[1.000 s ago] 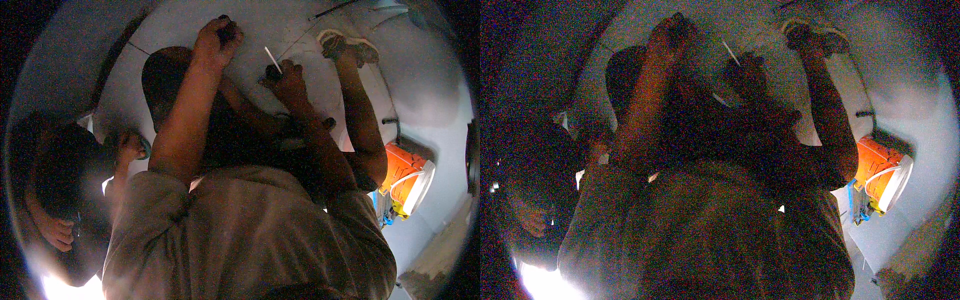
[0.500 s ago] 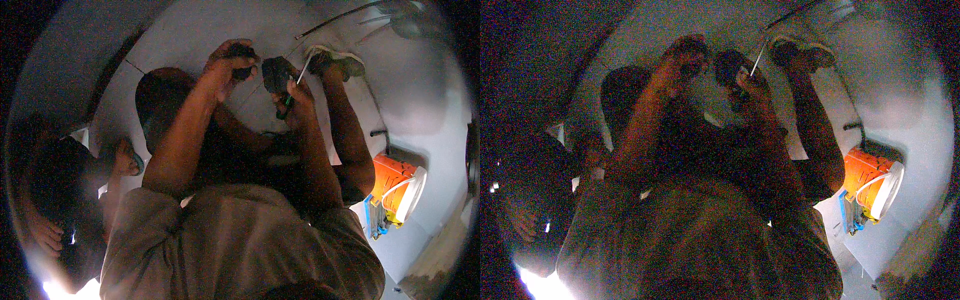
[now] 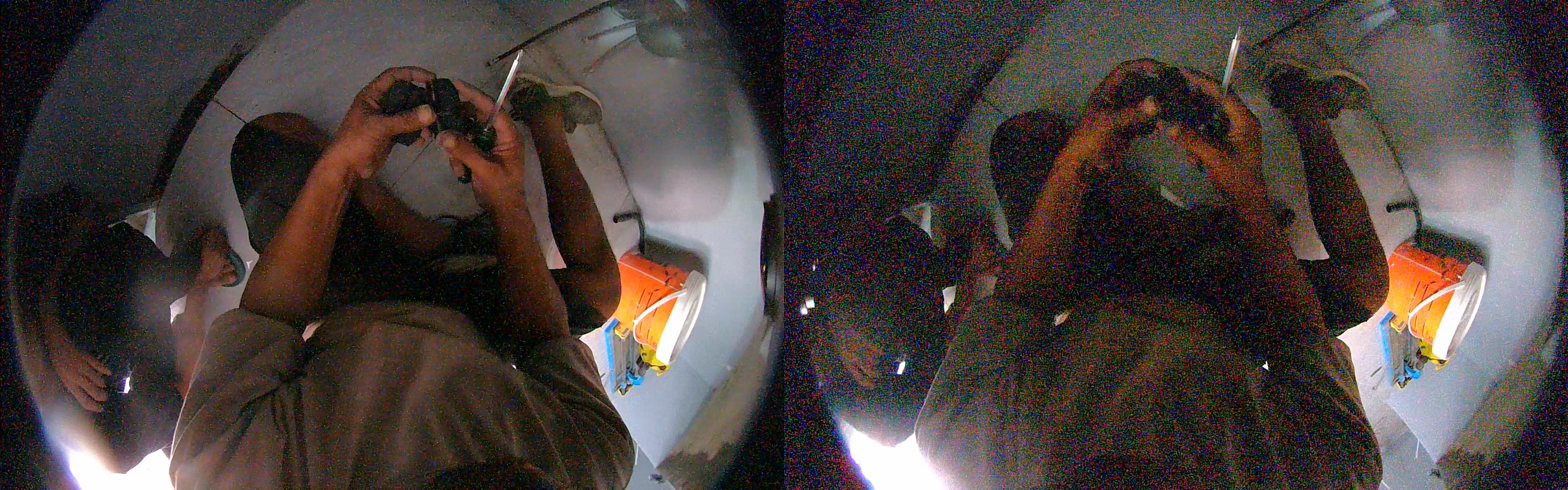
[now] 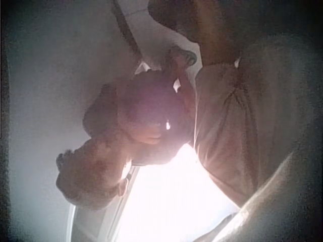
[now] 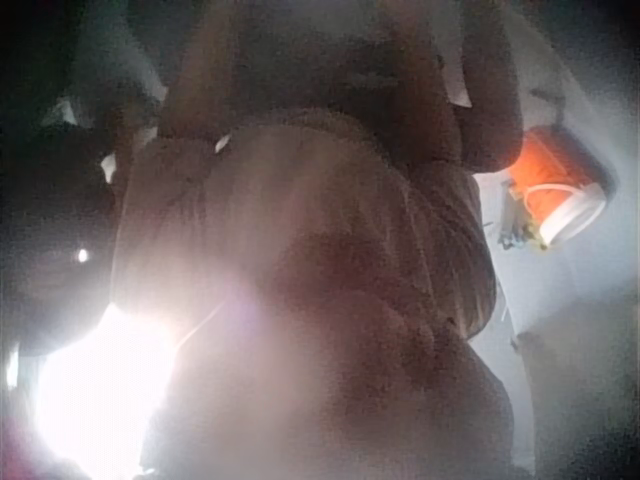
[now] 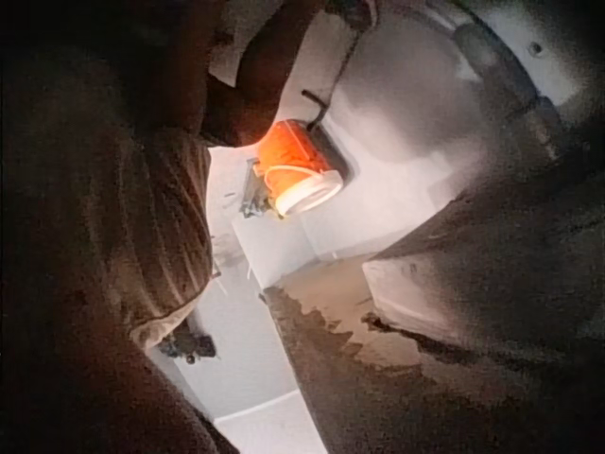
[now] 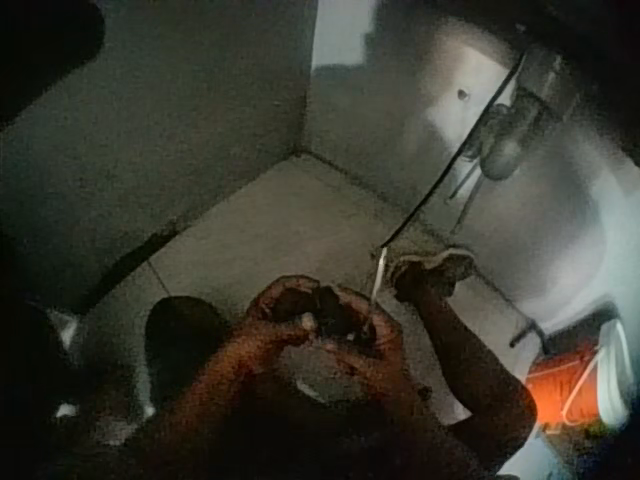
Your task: The person uses a screwdriver to loosen and remove parts of a sink drain assembly while working underneath the basin.
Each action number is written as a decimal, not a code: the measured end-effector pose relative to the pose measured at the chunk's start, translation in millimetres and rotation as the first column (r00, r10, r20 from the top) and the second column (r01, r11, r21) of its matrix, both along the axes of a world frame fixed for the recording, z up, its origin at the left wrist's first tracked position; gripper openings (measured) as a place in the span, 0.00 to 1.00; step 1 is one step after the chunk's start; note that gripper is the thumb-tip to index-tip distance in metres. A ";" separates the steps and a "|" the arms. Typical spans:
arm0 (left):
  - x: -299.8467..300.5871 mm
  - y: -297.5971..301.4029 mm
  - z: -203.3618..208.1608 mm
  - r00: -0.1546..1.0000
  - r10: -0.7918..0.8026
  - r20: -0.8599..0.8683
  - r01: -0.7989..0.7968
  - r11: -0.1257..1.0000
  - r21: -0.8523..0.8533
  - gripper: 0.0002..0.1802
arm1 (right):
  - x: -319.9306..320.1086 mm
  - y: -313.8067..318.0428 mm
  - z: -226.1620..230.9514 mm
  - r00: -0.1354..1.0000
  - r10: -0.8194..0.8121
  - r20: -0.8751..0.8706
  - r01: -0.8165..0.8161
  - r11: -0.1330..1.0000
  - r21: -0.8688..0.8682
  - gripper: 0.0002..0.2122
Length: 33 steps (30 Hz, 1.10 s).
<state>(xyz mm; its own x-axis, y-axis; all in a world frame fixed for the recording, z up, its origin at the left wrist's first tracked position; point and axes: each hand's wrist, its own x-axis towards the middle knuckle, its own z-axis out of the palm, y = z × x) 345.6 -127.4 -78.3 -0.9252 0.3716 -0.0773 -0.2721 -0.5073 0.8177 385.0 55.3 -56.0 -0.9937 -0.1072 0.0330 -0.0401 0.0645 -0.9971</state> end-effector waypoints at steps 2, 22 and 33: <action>-0.3 2.2 -5.8 1.000 0.004 -0.001 -0.004 1.000 0.019 0.25 | 2.8 -8.0 6.1 1.000 -0.012 -0.024 0.011 1.000 -0.029 0.27; -24.0 38.9 -106.6 0.980 0.080 0.184 0.024 0.863 -0.505 0.23 | -9.5 -20.4 15.9 0.896 -0.160 0.413 0.354 0.819 -0.451 0.20; -14.6 20.5 -69.0 0.970 0.234 0.067 -0.177 0.866 -0.468 0.26 | 5.1 -24.1 33.0 0.985 -0.159 0.067 0.165 0.981 -0.099 0.23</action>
